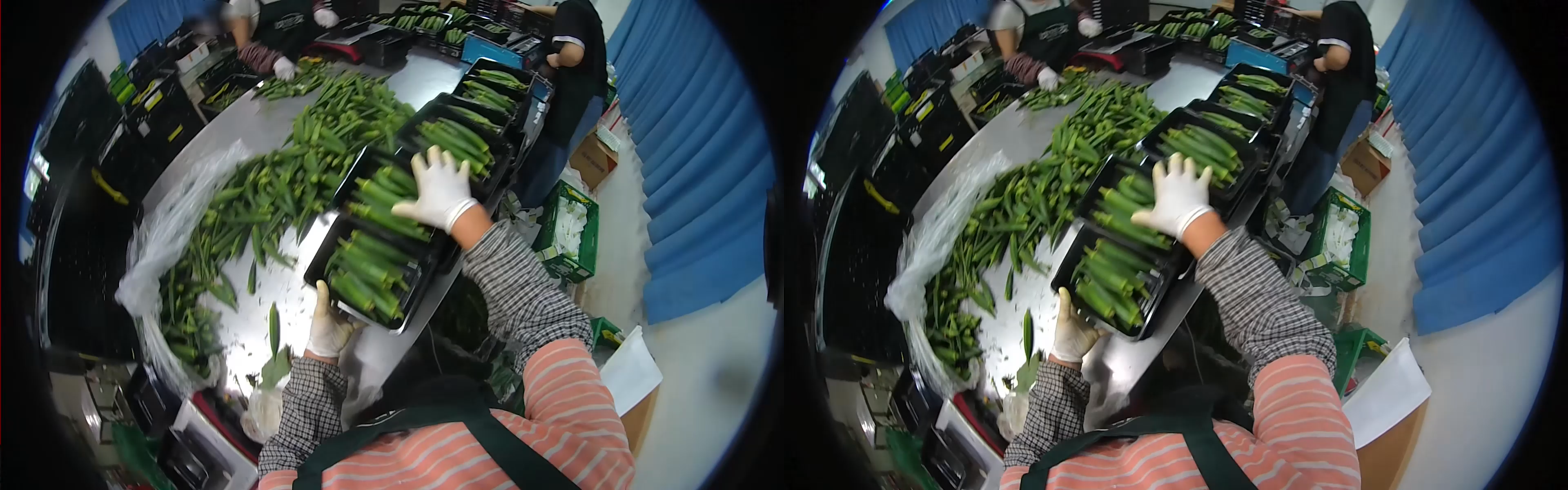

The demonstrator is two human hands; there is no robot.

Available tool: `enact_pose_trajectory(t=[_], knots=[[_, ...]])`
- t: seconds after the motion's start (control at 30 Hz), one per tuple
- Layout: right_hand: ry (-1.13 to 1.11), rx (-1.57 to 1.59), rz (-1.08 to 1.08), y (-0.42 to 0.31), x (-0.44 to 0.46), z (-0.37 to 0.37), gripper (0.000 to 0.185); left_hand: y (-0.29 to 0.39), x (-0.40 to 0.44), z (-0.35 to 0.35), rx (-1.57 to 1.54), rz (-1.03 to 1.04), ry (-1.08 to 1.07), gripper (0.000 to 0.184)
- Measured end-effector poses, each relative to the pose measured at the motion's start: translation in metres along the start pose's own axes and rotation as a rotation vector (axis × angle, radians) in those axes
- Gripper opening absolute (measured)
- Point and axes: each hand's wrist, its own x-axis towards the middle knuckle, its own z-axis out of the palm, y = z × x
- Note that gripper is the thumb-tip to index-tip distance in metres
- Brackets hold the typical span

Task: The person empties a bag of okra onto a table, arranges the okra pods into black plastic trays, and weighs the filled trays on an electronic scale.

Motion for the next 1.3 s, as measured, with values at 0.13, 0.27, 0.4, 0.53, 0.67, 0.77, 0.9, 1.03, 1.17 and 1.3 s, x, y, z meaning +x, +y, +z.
enact_pose_trajectory(t=[0.13,0.27,0.4,0.53,0.67,0.77,0.9,1.03,1.17,1.3], knots=[[0.010,0.063,-0.016,0.005,-0.002,0.008,0.090,0.003,0.014,0.042,-0.090,-0.020,-0.098,0.058],[0.071,0.105,-0.023,0.022,0.005,0.014,0.085,-0.007,0.036,0.058,-0.052,-0.008,0.017,0.053],[0.020,0.103,-0.036,0.044,0.023,0.014,0.084,-0.013,0.053,0.084,-0.046,0.003,0.046,0.050],[0.042,0.087,-0.001,0.070,0.048,0.022,0.082,-0.022,0.085,0.101,-0.086,0.020,0.029,0.046],[0.053,0.038,0.020,0.110,0.085,0.029,0.081,-0.032,0.129,0.127,-0.102,0.004,-0.025,0.045],[0.056,0.012,0.043,0.138,0.112,0.033,0.078,-0.042,0.174,0.137,-0.102,0.005,-0.043,0.044],[0.044,-0.007,0.088,0.170,0.141,0.041,0.074,-0.047,0.210,0.167,-0.057,-0.062,-0.030,0.046],[0.066,-0.050,0.101,0.193,0.156,0.046,0.069,-0.046,0.228,0.208,-0.026,-0.023,0.075,0.047],[0.090,-0.091,0.064,0.208,0.164,0.050,0.067,-0.072,0.275,0.198,-0.078,0.200,0.103,0.057],[0.120,-0.043,0.036,0.216,0.164,0.057,0.066,-0.068,0.270,0.189,0.054,0.129,0.251,0.099]])
